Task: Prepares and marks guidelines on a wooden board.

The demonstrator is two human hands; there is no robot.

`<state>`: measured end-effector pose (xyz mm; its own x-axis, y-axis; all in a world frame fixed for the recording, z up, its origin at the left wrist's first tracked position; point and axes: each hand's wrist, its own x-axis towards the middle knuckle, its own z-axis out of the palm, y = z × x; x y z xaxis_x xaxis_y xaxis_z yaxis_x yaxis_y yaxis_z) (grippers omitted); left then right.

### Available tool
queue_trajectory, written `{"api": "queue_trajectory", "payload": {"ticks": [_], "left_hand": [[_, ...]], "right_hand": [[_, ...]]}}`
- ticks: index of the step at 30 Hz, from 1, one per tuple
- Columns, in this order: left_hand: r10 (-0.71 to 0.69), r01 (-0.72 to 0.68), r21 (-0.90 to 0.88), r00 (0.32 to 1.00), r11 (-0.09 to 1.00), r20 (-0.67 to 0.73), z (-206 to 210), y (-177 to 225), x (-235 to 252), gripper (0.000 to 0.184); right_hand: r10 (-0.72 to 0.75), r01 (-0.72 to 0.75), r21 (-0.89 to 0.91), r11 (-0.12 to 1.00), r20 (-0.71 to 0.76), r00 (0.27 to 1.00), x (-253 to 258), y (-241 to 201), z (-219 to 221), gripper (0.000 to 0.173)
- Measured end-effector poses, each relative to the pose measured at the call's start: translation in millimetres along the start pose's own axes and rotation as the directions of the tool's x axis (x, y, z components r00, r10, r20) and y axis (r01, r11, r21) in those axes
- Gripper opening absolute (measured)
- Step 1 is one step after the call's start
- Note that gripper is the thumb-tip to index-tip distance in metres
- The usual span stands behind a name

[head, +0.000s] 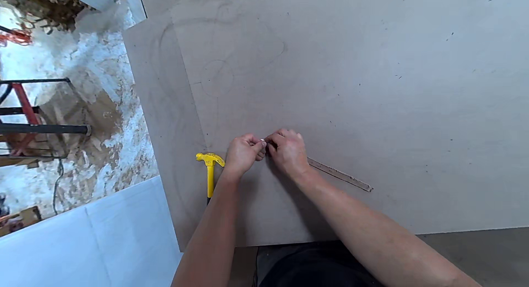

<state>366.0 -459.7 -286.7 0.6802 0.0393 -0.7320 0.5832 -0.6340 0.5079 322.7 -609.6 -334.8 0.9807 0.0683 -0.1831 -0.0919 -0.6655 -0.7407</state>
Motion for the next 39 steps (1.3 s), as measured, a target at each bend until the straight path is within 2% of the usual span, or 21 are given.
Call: {"api": "queue_trajectory", "payload": {"ticks": [3, 7, 10, 15, 22, 24, 26, 28, 30, 32, 34, 36, 37, 39], "left_hand": [[0.045, -0.042, -0.136, 0.999, 0.99, 0.019, -3.7, -13.4, 5.6, 0.015], [0.041, -0.031, -0.226, 0.998, 0.974, 0.04, -5.0, -16.9, 14.2, 0.018], [0.037, -0.003, -0.289, 0.993, 0.957, 0.113, -9.1, -19.7, 16.5, 0.017], [0.015, 0.037, -0.293, 0.985, 0.955, 0.173, -12.1, -20.1, 16.5, 0.02], [0.001, 0.081, -0.31, 0.967, 0.947, 0.256, -18.8, -16.8, 23.7, 0.025], [0.018, 0.061, -0.298, 0.966, 0.952, 0.257, -18.5, -17.1, 24.1, 0.028], [0.086, -0.041, -0.227, 0.977, 0.973, 0.193, -20.6, -22.8, 16.3, 0.034], [0.174, -0.172, -0.061, 0.984, 0.983, 0.033, -32.4, -36.4, -8.6, 0.038], [0.267, -0.247, 0.122, 0.946, 0.961, -0.184, -51.7, -72.3, -44.6, 0.038], [0.306, -0.203, 0.306, 0.89, 0.93, -0.339, -71.6, -130.2, -73.6, 0.045], [0.25, -0.08, 0.407, 0.889, 0.91, -0.385, -83.8, -184.2, -88.2, 0.059], [0.142, 0.027, 0.453, 0.932, 0.891, -0.335, -83.2, -221.0, -94.4, 0.068], [0.131, 0.032, 0.486, 0.946, 0.873, -0.298, -80.2, -231.7, -94.9, 0.066], [0.169, 0.011, 0.538, 0.943, 0.843, -0.285, -74.6, -235.6, -95.3, 0.049]], "right_hand": [[-0.032, 0.032, -0.007, 0.999, -0.039, 0.999, 3.3, -1.2, 6.8, 0.014], [-0.023, 0.023, -0.004, 1.0, -0.07, 0.997, 5.5, -2.2, 12.1, 0.013], [-0.012, 0.011, -0.012, 1.0, -0.026, 1.0, 5.7, -2.0, 9.3, 0.012], [-0.032, 0.031, -0.027, 0.999, -0.036, 0.999, 2.6, -1.9, 11.9, 0.011], [0.017, -0.019, -0.055, 0.998, -0.045, 0.999, 7.0, -5.4, 13.6, 0.01], [0.009, -0.013, -0.068, 0.998, -0.05, 0.999, 6.2, -4.4, 14.5, 0.011], [-0.001, -0.004, -0.081, 0.997, -0.058, 0.998, 5.6, -3.4, 17.1, 0.013], [0.001, -0.007, -0.09, 0.996, -0.065, 0.998, 6.4, -3.9, 17.4, 0.013], [-0.002, -0.004, -0.087, 0.996, -0.074, 0.997, 4.8, -2.8, 17.5, 0.012], [-0.022, 0.016, -0.072, 0.997, -0.085, 0.996, 2.4, -0.5, 18.5, 0.012], [-0.043, 0.036, -0.065, 0.997, -0.1, 0.994, 2.5, 2.2, 19.5, 0.012], [-0.05, 0.043, -0.059, 0.997, -0.112, 0.993, 2.3, 3.1, 21.2, 0.011], [-0.048, 0.041, -0.062, 0.997, -0.115, 0.992, 2.3, 3.0, 21.3, 0.011], [-0.043, 0.035, -0.065, 0.997, -0.118, 0.992, 1.6, 3.1, 20.9, 0.012]]}}
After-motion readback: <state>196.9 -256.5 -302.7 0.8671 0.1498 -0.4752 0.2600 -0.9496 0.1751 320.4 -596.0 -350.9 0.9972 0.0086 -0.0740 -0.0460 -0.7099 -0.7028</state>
